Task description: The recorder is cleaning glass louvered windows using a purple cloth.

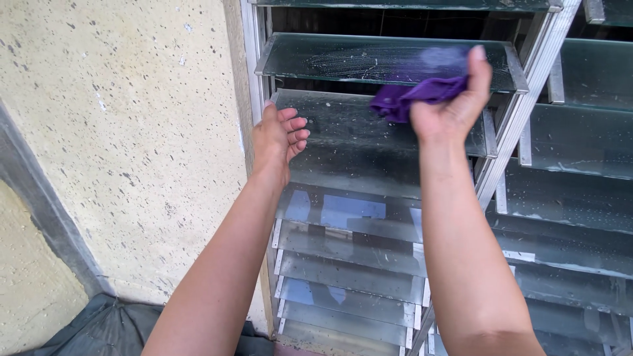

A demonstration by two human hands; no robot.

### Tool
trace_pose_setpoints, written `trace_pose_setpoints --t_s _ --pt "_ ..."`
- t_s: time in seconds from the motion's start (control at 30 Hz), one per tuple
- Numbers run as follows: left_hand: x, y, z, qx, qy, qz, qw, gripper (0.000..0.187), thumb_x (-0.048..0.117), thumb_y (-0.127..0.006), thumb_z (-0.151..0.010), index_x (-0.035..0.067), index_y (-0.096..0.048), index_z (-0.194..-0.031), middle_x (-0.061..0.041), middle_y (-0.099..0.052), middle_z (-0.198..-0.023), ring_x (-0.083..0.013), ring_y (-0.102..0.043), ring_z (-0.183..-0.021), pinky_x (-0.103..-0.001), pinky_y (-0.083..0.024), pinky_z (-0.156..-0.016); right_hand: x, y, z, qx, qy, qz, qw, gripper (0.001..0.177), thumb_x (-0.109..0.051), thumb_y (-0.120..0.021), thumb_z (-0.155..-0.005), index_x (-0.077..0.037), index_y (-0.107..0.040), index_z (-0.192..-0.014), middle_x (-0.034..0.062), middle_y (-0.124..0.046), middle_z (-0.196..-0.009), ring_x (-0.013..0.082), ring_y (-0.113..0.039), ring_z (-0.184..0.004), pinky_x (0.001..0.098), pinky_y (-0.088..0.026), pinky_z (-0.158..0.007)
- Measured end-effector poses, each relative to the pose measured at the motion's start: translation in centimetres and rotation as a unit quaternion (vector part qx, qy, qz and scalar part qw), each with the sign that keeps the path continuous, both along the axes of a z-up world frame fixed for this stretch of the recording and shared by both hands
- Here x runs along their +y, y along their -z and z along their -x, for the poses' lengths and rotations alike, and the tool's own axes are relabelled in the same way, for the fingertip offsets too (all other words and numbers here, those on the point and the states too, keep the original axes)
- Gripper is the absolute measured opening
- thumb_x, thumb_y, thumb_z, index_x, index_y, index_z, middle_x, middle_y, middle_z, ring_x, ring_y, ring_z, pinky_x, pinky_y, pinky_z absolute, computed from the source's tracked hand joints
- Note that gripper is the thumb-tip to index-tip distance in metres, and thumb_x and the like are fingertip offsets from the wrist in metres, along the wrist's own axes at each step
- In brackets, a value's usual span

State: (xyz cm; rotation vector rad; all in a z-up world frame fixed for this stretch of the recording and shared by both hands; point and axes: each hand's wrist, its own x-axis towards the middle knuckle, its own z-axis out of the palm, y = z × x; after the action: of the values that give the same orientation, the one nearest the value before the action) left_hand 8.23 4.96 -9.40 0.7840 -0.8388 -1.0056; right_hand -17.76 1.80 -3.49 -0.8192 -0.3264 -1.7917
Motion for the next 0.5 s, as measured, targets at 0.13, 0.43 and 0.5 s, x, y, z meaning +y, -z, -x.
trace_pose_setpoints --t_s 0.13,0.43,0.5 --pt "0.7 0.0 -0.4 -0.006 0.002 0.002 1.0 0.054 0.048 -0.036 -0.104 0.002 -0.064 -0.115 -0.007 -0.072 -0.085 -0.0134 -0.065 -0.064 -0.029 -0.053 -0.056 -1.2 0.0 0.6 -0.04 -0.014 0.039 0.998 0.04 -0.026 -0.088 -0.076 -0.007 -0.069 -0.106 0.008 -0.073 -0.106 0.0275 -0.069 -0.104 0.0464 -0.055 -0.106" --pt "3.3 0.6 -4.6 -0.022 -0.004 -0.004 1.0 0.053 0.046 -0.035 -0.104 0.004 -0.065 -0.115 -0.006 -0.072 -0.085 -0.0126 -0.064 -0.066 -0.029 -0.052 -0.058 -3.8 0.9 -15.0 0.051 -0.085 -0.004 0.995 0.025 -0.019 -0.086 -0.079 -0.01 -0.07 -0.097 0.0043 -0.073 -0.102 0.0233 -0.07 -0.1 0.045 -0.056 -0.101" --pt "4.1 0.8 -5.7 -0.027 -0.005 -0.01 1.0 0.053 0.046 -0.035 -0.104 0.004 -0.065 -0.115 -0.006 -0.072 -0.085 -0.0129 -0.064 -0.067 -0.029 -0.052 -0.059 -4.1 1.0 -17.3 0.071 -0.113 -0.008 0.991 0.026 -0.019 -0.085 -0.079 -0.01 -0.071 -0.098 0.0054 -0.074 -0.103 0.0238 -0.07 -0.101 0.0449 -0.055 -0.102"
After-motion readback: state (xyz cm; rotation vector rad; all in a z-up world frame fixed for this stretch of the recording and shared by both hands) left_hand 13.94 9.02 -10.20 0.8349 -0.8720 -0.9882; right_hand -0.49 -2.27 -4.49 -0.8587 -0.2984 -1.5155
